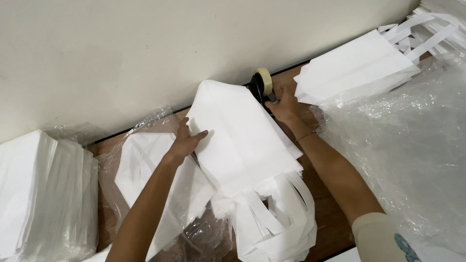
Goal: Folding stacks of white plastic bags and placing them into clear plastic packaging bags for distribution.
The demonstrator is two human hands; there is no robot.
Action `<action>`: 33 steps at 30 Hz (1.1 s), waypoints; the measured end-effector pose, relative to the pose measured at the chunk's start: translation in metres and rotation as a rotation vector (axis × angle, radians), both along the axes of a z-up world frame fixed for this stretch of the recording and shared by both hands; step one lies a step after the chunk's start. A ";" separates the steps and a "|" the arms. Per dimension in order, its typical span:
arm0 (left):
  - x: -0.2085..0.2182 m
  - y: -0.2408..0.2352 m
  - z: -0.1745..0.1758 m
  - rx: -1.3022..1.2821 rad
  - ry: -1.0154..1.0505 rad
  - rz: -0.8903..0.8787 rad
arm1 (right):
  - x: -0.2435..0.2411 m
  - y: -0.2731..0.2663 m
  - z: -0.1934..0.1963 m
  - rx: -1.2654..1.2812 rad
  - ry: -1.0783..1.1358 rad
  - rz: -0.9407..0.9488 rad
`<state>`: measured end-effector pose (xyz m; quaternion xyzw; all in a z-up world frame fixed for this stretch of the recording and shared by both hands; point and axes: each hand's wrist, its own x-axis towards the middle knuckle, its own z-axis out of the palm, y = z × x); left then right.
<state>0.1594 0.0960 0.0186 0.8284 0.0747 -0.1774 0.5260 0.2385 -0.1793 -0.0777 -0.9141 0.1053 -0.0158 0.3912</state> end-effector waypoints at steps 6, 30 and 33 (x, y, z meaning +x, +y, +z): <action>-0.008 -0.013 0.033 -0.041 0.054 0.043 | -0.015 -0.025 0.003 0.005 -0.080 -0.042; 0.009 -0.015 -0.004 -0.162 0.408 0.082 | -0.103 0.023 0.071 0.486 0.543 0.280; 0.009 -0.015 0.003 -0.156 0.360 0.146 | -0.103 0.015 0.061 0.630 0.574 0.191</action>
